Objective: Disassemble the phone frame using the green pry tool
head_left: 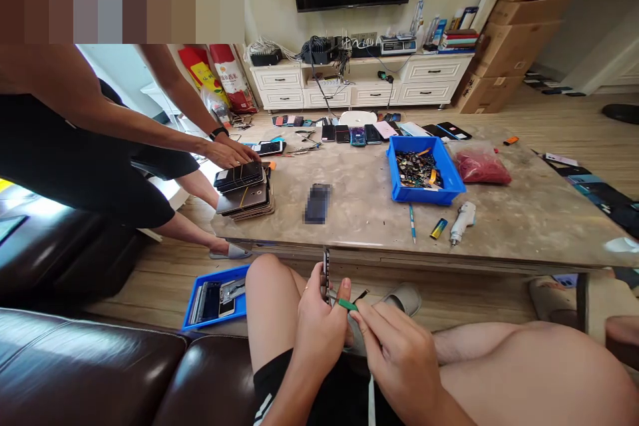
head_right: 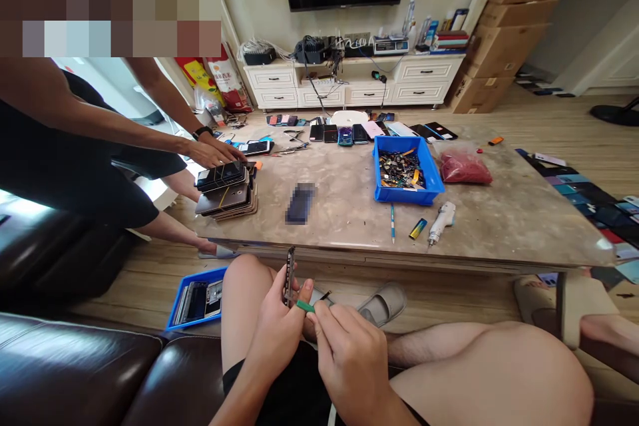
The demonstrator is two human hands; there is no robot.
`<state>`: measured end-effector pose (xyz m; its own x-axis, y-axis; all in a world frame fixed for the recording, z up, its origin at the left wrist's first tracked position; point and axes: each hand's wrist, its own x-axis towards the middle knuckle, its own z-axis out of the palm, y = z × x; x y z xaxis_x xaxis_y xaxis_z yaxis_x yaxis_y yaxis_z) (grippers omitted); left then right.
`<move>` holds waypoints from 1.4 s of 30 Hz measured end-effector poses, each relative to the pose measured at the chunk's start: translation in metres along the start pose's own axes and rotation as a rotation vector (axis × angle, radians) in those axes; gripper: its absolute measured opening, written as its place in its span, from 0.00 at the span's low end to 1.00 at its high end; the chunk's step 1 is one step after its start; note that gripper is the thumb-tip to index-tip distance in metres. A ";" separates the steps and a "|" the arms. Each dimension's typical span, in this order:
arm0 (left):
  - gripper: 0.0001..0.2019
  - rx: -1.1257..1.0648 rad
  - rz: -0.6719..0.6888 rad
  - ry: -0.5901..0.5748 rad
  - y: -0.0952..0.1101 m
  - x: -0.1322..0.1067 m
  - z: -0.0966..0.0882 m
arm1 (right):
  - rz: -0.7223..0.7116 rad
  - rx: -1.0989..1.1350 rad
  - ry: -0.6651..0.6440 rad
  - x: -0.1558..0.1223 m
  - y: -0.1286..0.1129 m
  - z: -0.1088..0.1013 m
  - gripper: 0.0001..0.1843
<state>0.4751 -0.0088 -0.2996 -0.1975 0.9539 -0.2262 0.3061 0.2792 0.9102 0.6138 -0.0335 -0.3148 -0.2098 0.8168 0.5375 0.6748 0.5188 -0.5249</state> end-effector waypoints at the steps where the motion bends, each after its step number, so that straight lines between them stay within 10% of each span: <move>1: 0.25 0.001 0.002 -0.002 0.000 0.000 0.000 | 0.001 -0.006 0.005 0.000 0.000 0.000 0.12; 18: 0.32 0.157 0.063 0.039 -0.016 0.000 0.011 | 0.359 0.441 -0.031 0.020 -0.001 0.000 0.07; 42: 0.39 0.488 0.023 -0.035 -0.009 -0.017 0.025 | 0.344 0.233 -0.083 0.025 0.006 0.005 0.05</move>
<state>0.4994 -0.0252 -0.3129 -0.1566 0.9613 -0.2268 0.7127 0.2689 0.6478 0.6092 -0.0088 -0.3077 -0.0629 0.9650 0.2547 0.5396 0.2476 -0.8047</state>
